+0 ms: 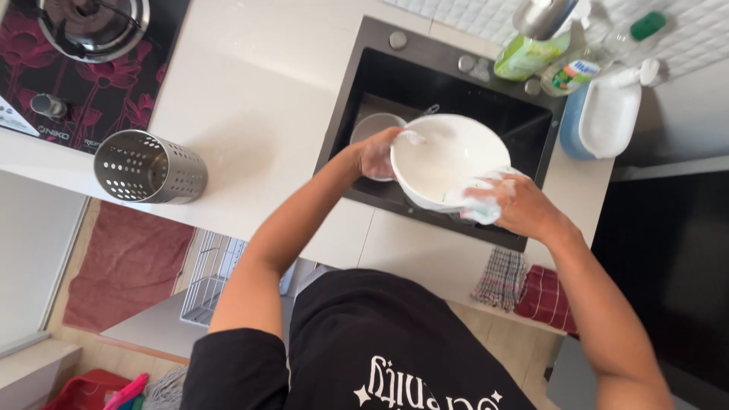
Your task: The person is washing dishes in the kitchen sink.
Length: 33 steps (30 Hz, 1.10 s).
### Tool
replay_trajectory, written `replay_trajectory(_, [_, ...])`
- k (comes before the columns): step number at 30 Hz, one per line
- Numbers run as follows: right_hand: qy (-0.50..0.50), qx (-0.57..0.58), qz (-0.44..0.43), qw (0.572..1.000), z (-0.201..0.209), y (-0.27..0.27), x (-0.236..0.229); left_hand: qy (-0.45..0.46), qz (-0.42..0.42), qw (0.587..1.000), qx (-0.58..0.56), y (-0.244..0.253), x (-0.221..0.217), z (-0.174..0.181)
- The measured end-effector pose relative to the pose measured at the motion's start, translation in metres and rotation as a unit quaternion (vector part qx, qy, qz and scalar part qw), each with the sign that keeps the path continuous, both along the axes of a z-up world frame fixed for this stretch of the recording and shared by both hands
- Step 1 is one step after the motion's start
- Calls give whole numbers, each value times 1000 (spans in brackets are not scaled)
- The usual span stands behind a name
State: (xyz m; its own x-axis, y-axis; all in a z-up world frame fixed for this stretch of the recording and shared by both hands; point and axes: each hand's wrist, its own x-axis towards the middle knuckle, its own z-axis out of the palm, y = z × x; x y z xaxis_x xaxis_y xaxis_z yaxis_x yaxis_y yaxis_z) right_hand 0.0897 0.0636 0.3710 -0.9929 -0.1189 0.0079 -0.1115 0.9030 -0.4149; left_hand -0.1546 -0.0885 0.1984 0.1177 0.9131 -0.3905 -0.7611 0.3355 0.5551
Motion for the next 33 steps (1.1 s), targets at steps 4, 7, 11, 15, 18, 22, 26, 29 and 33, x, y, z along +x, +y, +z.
replay_trajectory(4, [-134,52,-1,990,19,-6,-12,30,27,999,-32,4,6,-5])
replay_trajectory(7, [-64,203,220,952,-41,28,0,61,104,991,-59,19,20,-42])
replay_trajectory(11, [-215,210,107,948,-109,36,-10,173,156,973,-3,17,37,-8])
replay_trajectory(15, [-160,192,-138,958,-147,27,-40,332,175,925,59,14,41,0])
replay_trajectory(18, [-116,80,-111,984,-185,13,-63,324,214,915,112,30,33,-32])
replay_trajectory(22, [-218,-182,-131,950,-164,2,-58,157,221,954,125,11,15,2])
replay_trajectory(26, [-209,99,-142,962,-123,1,-63,100,225,968,57,16,19,-45])
replay_trajectory(29, [-165,501,-147,837,-117,-4,-66,60,227,971,47,18,29,-52])
replay_trajectory(33, [-192,231,-159,940,-109,-34,-84,-23,269,960,66,26,41,-45])
